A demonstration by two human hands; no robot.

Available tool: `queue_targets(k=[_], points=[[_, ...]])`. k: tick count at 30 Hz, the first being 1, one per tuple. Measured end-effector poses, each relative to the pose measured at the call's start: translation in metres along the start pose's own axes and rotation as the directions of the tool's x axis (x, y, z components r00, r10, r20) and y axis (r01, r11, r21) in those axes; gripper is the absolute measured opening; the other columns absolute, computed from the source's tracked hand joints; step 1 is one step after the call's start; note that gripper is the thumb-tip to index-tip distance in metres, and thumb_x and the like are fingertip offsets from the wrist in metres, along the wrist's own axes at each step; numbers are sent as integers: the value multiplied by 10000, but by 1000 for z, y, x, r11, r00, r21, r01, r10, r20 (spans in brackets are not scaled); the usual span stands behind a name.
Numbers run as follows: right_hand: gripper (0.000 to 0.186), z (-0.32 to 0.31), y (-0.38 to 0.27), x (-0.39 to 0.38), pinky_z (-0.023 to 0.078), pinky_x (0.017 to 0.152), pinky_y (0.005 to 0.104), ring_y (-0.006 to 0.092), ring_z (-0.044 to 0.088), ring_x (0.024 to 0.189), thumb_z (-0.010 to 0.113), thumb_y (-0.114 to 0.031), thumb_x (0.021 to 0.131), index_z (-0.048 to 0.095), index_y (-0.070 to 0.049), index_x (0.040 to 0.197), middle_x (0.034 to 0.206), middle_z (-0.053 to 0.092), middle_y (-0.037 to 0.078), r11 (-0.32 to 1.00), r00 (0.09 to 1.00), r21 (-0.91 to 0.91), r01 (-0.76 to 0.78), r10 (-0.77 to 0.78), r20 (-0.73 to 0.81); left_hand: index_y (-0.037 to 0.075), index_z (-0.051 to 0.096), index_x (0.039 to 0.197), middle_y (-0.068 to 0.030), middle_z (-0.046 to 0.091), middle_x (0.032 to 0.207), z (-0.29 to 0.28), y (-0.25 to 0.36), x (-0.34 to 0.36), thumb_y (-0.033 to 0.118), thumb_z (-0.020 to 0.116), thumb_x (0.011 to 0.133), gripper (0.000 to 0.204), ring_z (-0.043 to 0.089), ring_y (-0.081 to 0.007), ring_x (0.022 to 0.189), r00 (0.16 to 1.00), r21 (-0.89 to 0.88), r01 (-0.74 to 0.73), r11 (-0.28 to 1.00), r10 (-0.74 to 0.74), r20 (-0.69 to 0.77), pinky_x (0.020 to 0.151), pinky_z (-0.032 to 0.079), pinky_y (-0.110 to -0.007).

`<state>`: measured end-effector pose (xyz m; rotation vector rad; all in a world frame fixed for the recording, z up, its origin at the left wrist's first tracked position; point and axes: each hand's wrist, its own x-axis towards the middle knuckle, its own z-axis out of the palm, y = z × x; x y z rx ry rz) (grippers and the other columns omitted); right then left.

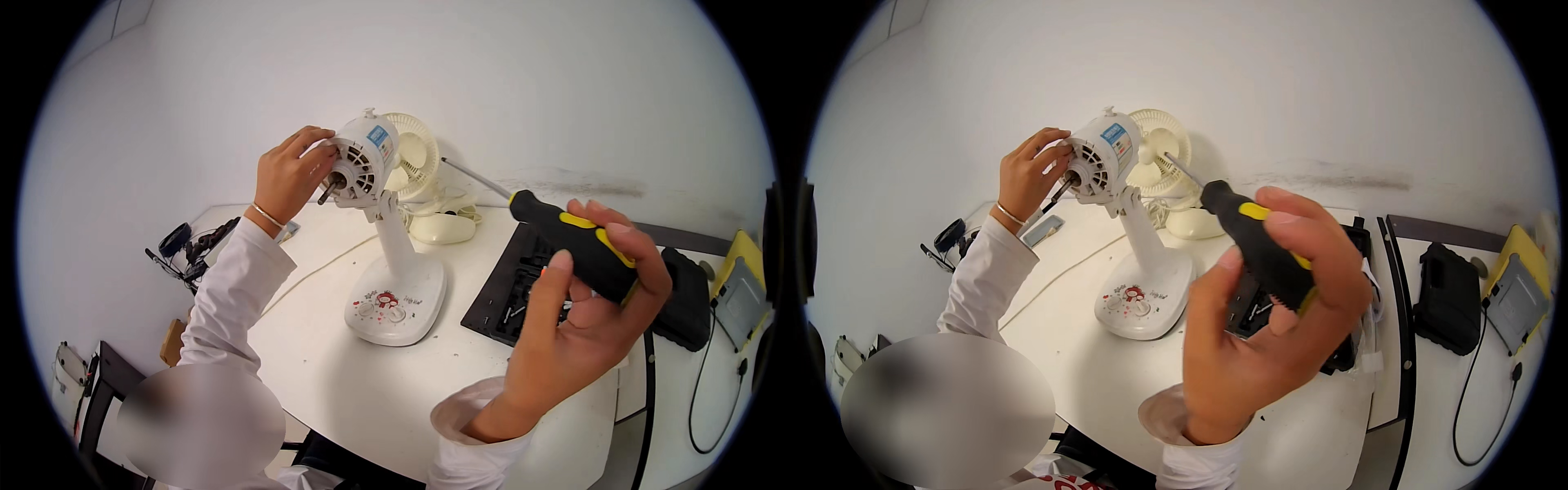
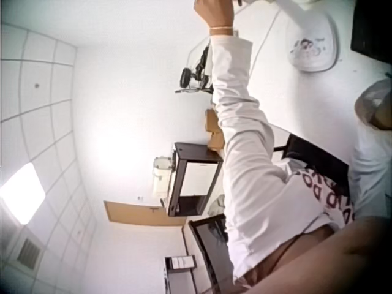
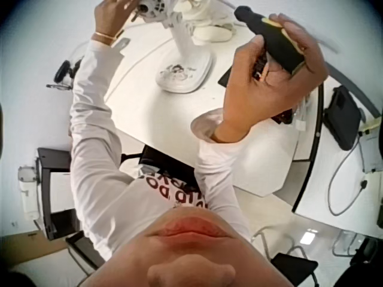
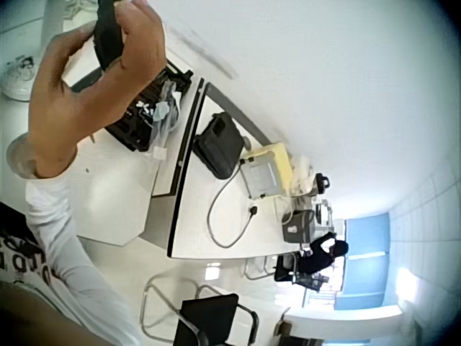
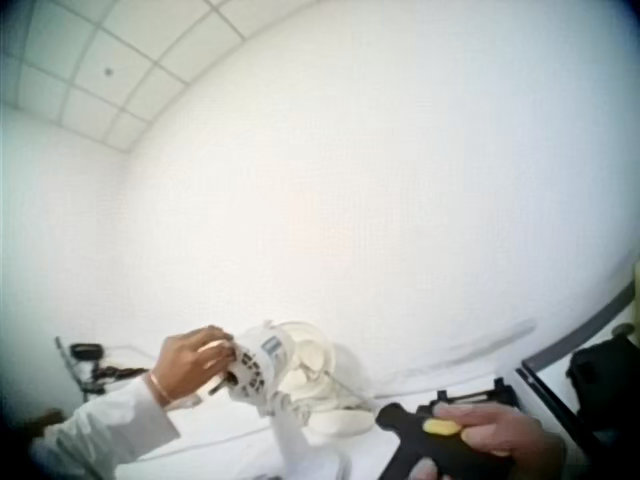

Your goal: The person uses a screwdriver to tighten screws on the rear housing of a white desk fan. They repeatedly reposition the fan and adjust their grip while working on the same area.

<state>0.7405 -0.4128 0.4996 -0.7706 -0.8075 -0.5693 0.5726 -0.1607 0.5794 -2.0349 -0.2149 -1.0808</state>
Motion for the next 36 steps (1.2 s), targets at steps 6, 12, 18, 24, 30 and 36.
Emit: queue_targets(k=[6,12,18,24,30,36], points=[[424,11,1,-7,534,881,368,284,588,1034,495,115,777,393,-10,1169,1106,542,210,993,998,111,-38,33,49,128,667,805,43,660,1006,0,4,0,112,722,728,97,658,-157,843,999,-7,49,999,-49,10,598,536,-287],[433,24,3,-12,521,898,384,296,591,1030,495,112,774,385,-10,1174,1107,540,215,992,998,119,-32,25,62,146,678,807,62,646,968,0,6,5,125,729,718,105,620,-145,934,1000,87,21,996,-20,-4,621,536,-285],[428,31,6,-14,500,927,409,298,594,1023,501,102,777,380,-5,1173,1098,544,221,990,987,133,-51,29,157,156,691,792,69,642,965,0,6,5,137,723,734,69,610,-143,937,993,35,108,994,-109,36,626,528,-277],[419,28,18,-9,486,942,406,302,600,1027,540,55,823,384,-5,1207,1111,566,212,989,996,133,-63,55,66,128,692,780,61,643,1008,-1,-3,8,78,716,729,76,603,-162,1018,989,-97,105,990,-94,110,705,532,-291],[392,24,30,-4,486,947,404,296,603,1037,564,-5,855,408,-7,1215,1116,566,199,995,997,81,-57,53,51,121,683,749,62,634,1044,-3,-9,11,62,712,731,68,564,-157,1134,986,-131,82,988,-61,155,690,534,-301],[390,29,34,-7,490,955,411,314,600,1054,565,1,849,413,1,1208,1137,557,199,994,995,72,-83,79,56,104,680,755,52,634,1079,0,-12,7,44,721,725,79,537,-171,1192,992,-205,54,977,-30,120,669,530,-298]])
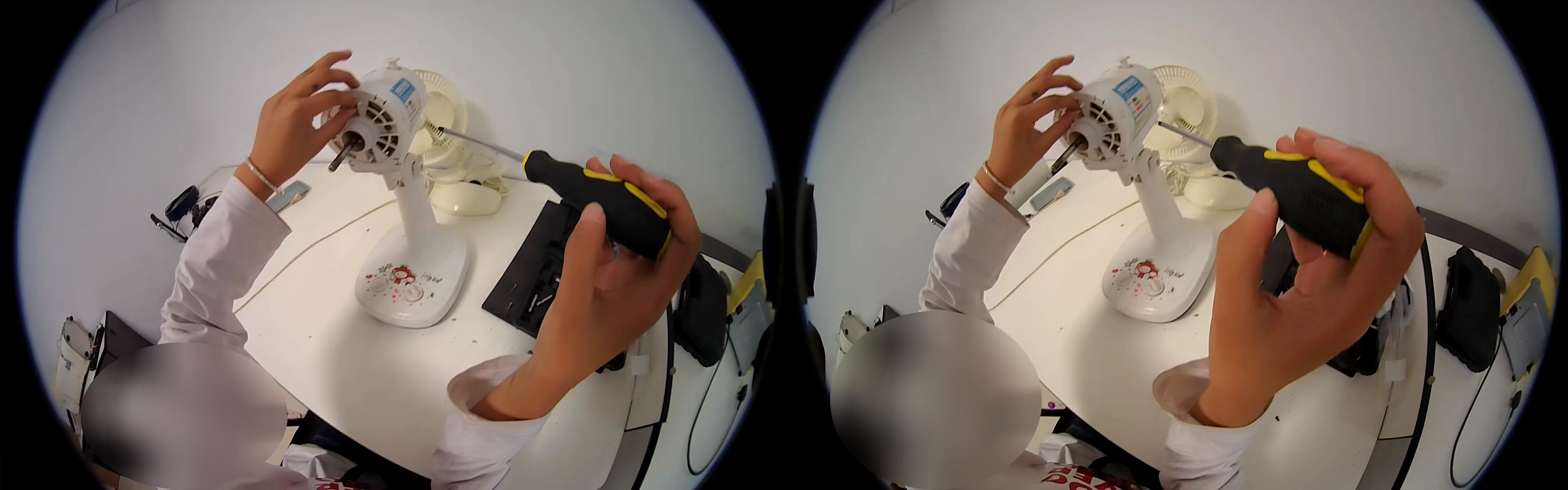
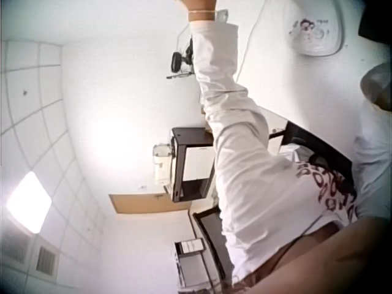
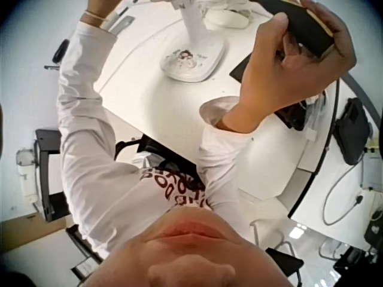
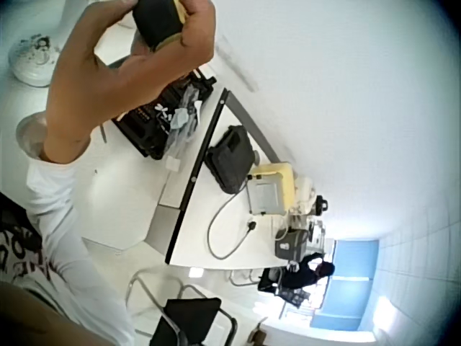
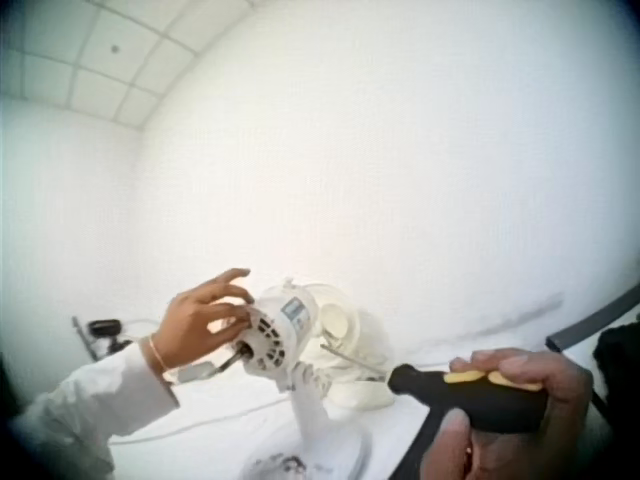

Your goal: The person uses a screwdriver to tighten screws on the rear housing of a white desk fan. They repeatedly reposition the fan and adjust their grip while working on the same area.

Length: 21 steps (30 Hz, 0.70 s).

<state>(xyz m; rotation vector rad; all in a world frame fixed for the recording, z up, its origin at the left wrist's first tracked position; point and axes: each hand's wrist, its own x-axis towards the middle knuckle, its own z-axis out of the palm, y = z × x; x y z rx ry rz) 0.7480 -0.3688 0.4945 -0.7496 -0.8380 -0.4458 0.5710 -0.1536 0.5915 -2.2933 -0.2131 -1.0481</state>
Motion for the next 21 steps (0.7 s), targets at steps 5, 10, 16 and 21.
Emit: queue_targets(k=[5,10,16,21], points=[[388,11,-6,-6,492,957,411,315,602,1064,547,28,838,416,0,1202,1140,562,195,996,997,56,-63,61,44,80,667,793,34,653,1063,6,2,-6,15,716,742,96,566,-210,1173,995,-49,95,994,-97,-32,801,538,-314],[386,15,-6,-5,494,955,405,318,618,1046,537,50,830,416,8,1194,1137,570,194,999,997,41,-13,10,70,114,674,794,56,663,1040,9,4,-8,60,725,745,89,619,-181,1071,989,106,43,993,-27,-148,740,545,-287],[385,12,-6,-2,495,954,392,336,631,1033,554,40,827,425,19,1189,1133,579,198,992,994,-81,95,-91,53,123,680,808,41,669,1020,10,1,-15,77,745,722,117,629,-176,1032,975,112,-33,993,57,-216,729,545,-285],[379,9,-18,-7,500,947,388,344,609,1081,574,-23,858,424,4,1205,1147,581,202,988,990,-77,137,-134,45,154,674,793,67,655,971,21,0,-18,120,740,717,106,639,-143,906,941,99,-40,994,70,-330,641,532,-271]])
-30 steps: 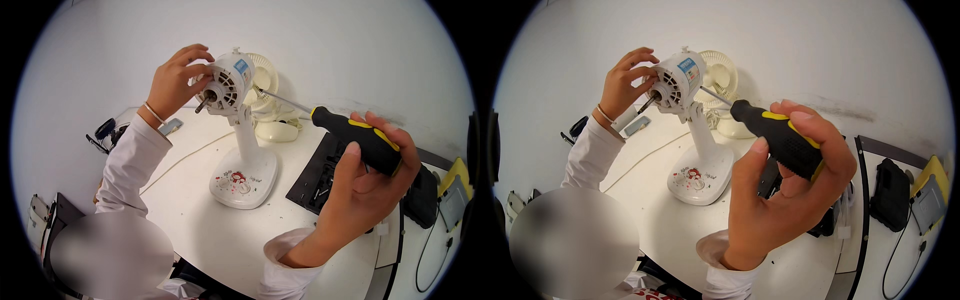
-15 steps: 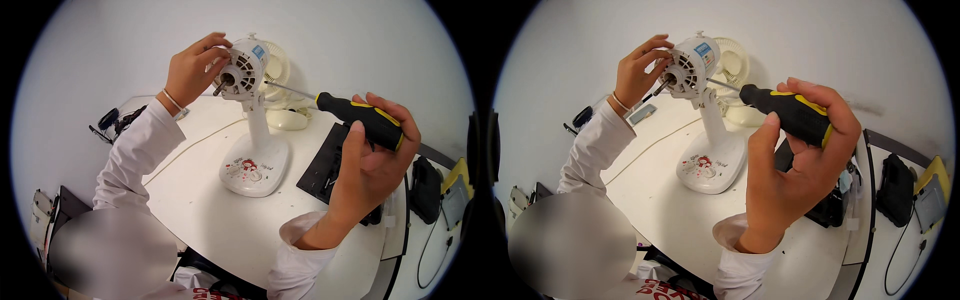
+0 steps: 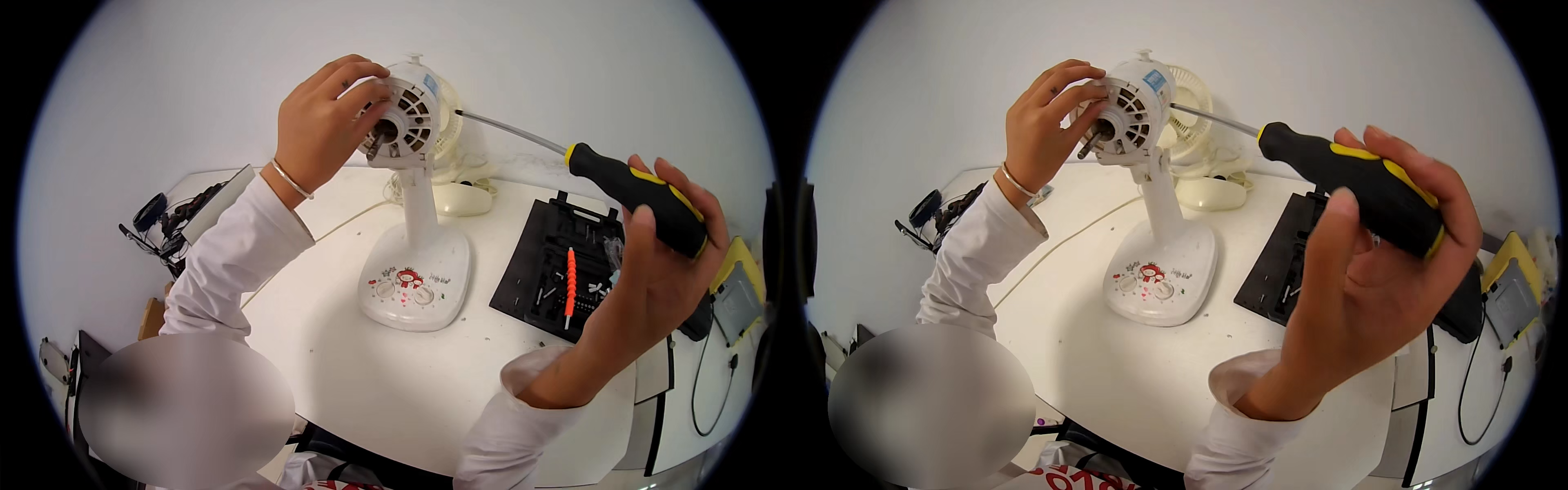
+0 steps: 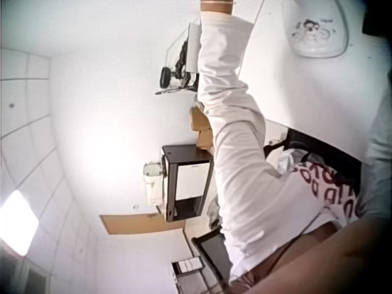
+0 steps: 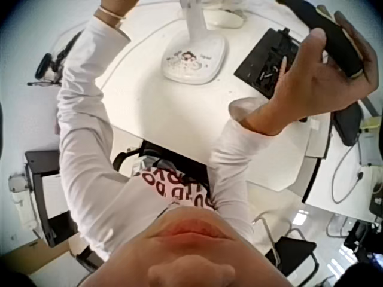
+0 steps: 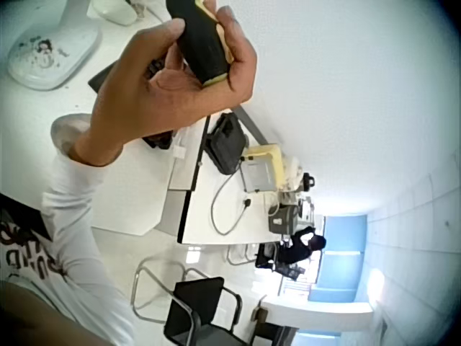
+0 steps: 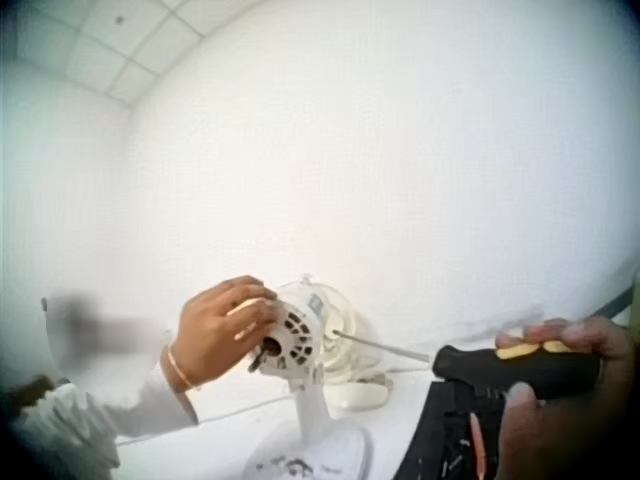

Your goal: The person uses a screwdriver to tighten screws on the rear housing of a white desk fan. They repeatedly reposition the fan and adjust their grip while working on the same area.

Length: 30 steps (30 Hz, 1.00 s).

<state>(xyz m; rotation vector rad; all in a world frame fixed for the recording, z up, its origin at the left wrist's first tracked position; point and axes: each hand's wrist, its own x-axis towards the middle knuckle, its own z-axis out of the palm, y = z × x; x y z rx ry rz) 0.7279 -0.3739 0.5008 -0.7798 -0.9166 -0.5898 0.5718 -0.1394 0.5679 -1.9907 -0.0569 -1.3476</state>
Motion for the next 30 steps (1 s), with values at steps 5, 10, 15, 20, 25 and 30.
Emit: queue_targets(k=[5,10,15,20,25,30], points=[[366,1,-10,-3,514,950,426,416,564,1121,523,-41,915,378,-3,1248,1215,523,233,996,999,88,12,-17,49,127,679,785,52,668,958,-1,-5,0,113,759,699,119,631,-163,942,998,10,56,998,-56,29,696,531,-279],[351,6,-10,-6,508,959,446,428,555,1129,513,-56,918,393,-6,1245,1217,521,242,999,1000,43,20,-19,-21,131,682,782,53,661,917,-5,-6,5,116,756,687,121,620,-160,861,996,3,49,999,-49,70,670,523,-291],[353,1,-14,-5,510,955,431,431,556,1129,503,-43,909,407,-15,1248,1224,517,250,999,994,-23,26,-28,-108,132,673,762,57,650,920,-5,-2,10,122,730,707,80,601,-160,918,983,83,70,994,-83,166,786,507,-319],[392,-1,-16,-3,541,903,446,426,580,1081,516,-27,867,392,-8,1238,1196,523,251,999,990,-27,33,-37,-139,151,671,751,74,634,937,-8,3,10,138,714,711,60,561,-157,1038,979,265,-57,963,2,204,1025,385,-465],[414,2,-18,-5,549,891,467,420,592,1056,528,-18,846,385,-11,1235,1177,528,247,1000,994,-10,13,-14,-112,174,687,777,87,626,946,-7,1,9,156,716,724,63,548,-148,1061,984,274,-61,960,11,180,1068,326,-522],[418,2,-16,-3,543,896,470,413,596,1052,532,-19,846,391,-13,1240,1168,536,244,1000,994,-12,14,-15,-106,181,695,785,96,624,946,-7,-5,5,183,731,719,75,543,-149,1067,986,213,-56,975,21,164,1071,322,-522]])
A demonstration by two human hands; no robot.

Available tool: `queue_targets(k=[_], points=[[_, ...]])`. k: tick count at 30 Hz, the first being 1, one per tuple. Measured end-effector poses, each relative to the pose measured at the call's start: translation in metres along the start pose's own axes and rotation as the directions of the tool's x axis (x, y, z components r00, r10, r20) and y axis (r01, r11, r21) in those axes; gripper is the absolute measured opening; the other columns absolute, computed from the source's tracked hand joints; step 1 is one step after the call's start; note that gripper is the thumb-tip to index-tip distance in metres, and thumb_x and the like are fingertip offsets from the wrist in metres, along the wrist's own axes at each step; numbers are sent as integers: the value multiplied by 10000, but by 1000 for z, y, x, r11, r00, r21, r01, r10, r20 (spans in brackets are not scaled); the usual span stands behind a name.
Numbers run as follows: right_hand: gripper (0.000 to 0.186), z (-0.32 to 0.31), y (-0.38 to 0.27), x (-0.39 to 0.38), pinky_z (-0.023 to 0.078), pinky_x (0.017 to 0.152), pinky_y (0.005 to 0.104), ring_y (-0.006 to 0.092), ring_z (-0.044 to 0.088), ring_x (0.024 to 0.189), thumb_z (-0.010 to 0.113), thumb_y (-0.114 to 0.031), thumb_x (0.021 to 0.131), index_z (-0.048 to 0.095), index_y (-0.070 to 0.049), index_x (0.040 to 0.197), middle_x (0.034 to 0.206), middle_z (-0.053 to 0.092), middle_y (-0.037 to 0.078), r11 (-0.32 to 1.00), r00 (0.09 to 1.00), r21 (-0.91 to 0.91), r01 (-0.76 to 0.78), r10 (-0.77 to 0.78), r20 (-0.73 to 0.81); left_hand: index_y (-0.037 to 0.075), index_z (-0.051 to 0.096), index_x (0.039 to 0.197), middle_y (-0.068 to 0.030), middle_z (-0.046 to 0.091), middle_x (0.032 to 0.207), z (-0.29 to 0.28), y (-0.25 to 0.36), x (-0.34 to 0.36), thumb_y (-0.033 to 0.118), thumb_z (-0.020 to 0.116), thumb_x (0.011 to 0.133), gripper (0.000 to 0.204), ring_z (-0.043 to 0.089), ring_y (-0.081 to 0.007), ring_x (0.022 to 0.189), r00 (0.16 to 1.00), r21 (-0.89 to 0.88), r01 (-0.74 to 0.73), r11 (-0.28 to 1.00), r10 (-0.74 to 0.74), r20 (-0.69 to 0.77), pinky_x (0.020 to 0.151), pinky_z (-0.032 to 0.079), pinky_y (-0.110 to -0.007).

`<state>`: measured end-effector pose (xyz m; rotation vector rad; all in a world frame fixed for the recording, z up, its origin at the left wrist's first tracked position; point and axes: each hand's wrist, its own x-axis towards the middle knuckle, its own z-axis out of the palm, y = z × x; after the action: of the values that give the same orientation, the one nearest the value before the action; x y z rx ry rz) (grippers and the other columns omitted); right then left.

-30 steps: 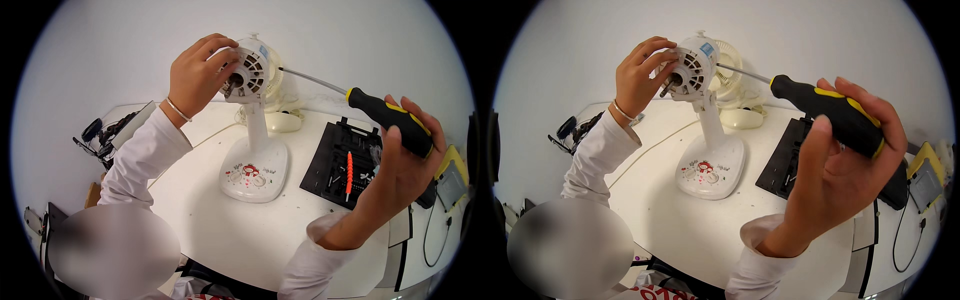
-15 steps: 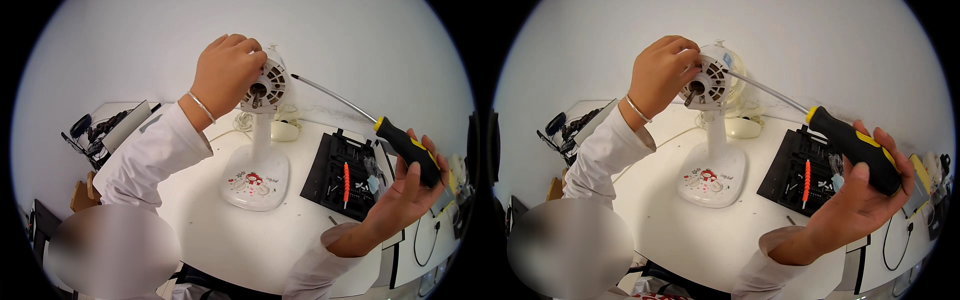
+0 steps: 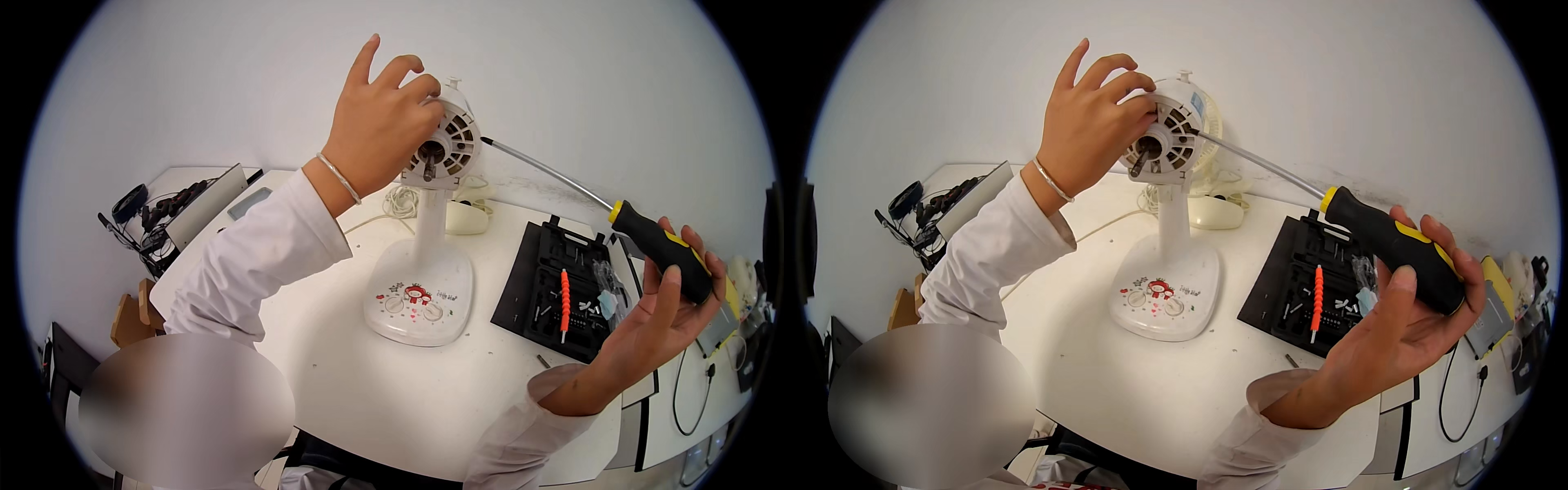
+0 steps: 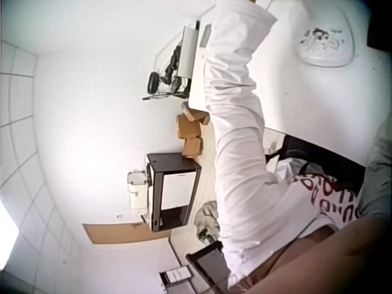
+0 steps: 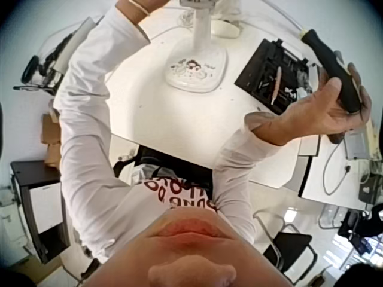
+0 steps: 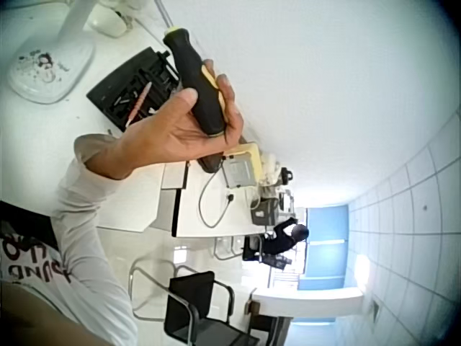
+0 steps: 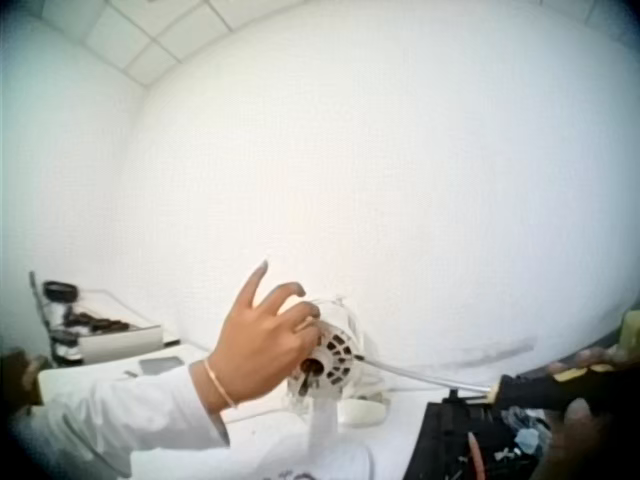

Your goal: The person uses a screwdriver to tighten screws on the rear housing of a white desk fan. They repeatedly reposition the fan and adjust their grip while working on the same area.

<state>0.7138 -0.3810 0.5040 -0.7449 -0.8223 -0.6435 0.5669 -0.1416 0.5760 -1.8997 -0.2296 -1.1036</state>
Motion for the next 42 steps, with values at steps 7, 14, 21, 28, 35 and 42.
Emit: queue_targets(k=[7,14,21,28,35,42], points=[[411,-4,3,1,559,872,450,415,605,1039,526,-15,849,395,-8,1238,1162,545,243,1000,1000,-5,20,-20,-11,180,698,759,99,626,964,-2,0,-1,197,743,700,76,534,-163,1090,1000,30,-16,999,16,-5,1071,311,-546],[403,-5,5,2,558,878,455,418,602,1044,523,-17,852,394,-1,1233,1156,543,250,1000,999,-20,14,-15,-39,171,693,710,101,633,977,-3,7,1,177,728,695,39,524,-166,1114,1000,59,11,998,-12,24,1083,291,-552],[404,-9,6,3,558,881,455,419,599,1046,513,-7,845,395,7,1231,1156,541,254,1000,999,6,6,-6,-43,177,694,707,108,632,966,0,0,1,178,733,692,42,521,-158,1122,999,14,-38,999,38,-11,1092,281,-548],[356,-13,11,4,511,943,413,415,568,1119,507,-40,903,422,-18,1248,1209,531,242,1000,1000,-3,-11,11,-19,188,689,717,109,620,976,2,-7,3,164,749,673,78,502,-164,1159,997,-61,-74,995,74,-16,1096,282,-553],[373,-11,13,6,544,899,436,415,590,1072,493,8,865,416,-5,1229,1174,541,247,1000,999,-12,-21,20,-44,174,688,739,95,598,994,1,-7,5,148,746,677,89,486,-174,1181,997,-110,-69,991,71,18,1103,272,-554],[387,-9,12,7,553,886,456,412,599,1055,493,38,840,417,-7,1217,1157,548,243,1000,998,6,-25,25,-57,145,676,750,68,573,1032,1,-6,5,108,735,696,88,463,-178,1223,997,-189,-53,980,63,44,1106,268,-555]])
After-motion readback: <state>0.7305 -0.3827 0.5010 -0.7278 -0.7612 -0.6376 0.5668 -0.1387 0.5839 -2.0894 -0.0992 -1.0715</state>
